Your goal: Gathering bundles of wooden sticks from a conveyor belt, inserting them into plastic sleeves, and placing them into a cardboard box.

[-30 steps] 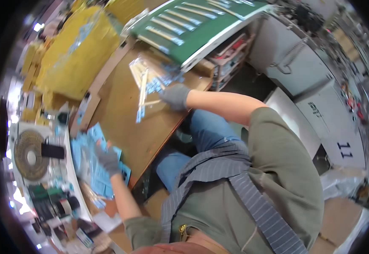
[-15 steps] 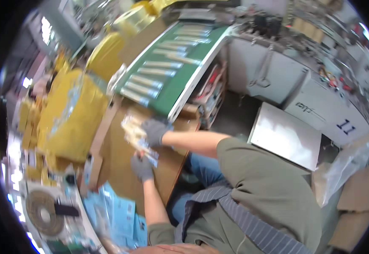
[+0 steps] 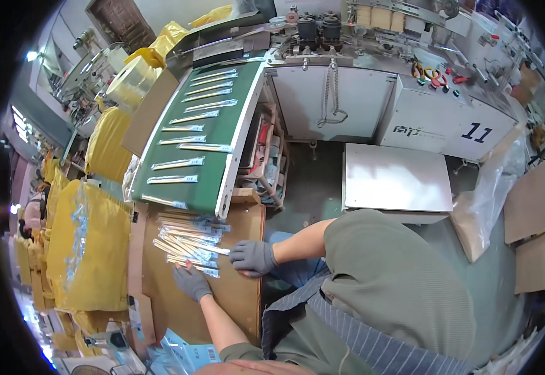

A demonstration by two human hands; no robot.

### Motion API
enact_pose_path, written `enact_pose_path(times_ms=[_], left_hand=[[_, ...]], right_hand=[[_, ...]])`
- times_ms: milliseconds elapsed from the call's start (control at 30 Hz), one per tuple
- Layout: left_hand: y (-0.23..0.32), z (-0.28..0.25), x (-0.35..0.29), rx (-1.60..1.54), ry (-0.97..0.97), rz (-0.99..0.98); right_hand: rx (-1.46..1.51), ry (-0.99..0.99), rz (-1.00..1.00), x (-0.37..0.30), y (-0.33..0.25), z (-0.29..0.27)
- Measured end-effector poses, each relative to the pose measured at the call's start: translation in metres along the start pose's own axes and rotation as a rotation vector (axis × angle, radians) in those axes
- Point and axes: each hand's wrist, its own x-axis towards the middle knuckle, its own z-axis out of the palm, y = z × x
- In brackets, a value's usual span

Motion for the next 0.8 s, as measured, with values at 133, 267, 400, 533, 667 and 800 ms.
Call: enact_pose_path(times_ms=[133, 267, 400, 533, 667, 800], left_hand=[[0.013, -0.011, -0.001, 0.069, -0.021, 0.139], [0.014, -0.014, -0.003, 0.000, -0.004, 0.147], [0.007, -0.010, -0.006, -0.056, 0.028, 0.124], [0.011, -0.012, -0.005, -0.028, 0.061, 0.144], [0.013, -0.013, -0.006, -0.041, 0.067, 0.139], [0.011, -0.015, -0.010, -0.054, 0.056, 0.121]], right_hand=[[0.017, 0.068, -0.008, 0.002, -0.002, -0.005], [-0.035, 0.158, -0.027, 0.004, -0.007, -0.011], [-0.011, -0.050, 0.136, 0.000, -0.011, -0.012], [-0.083, 0.026, 0.255, 0.014, -0.014, -0.020], [0.051, 0.159, 0.193, 0.016, 0.003, -0.014], [0.204, 0.093, 0.133, 0.008, -0.013, -0.062]])
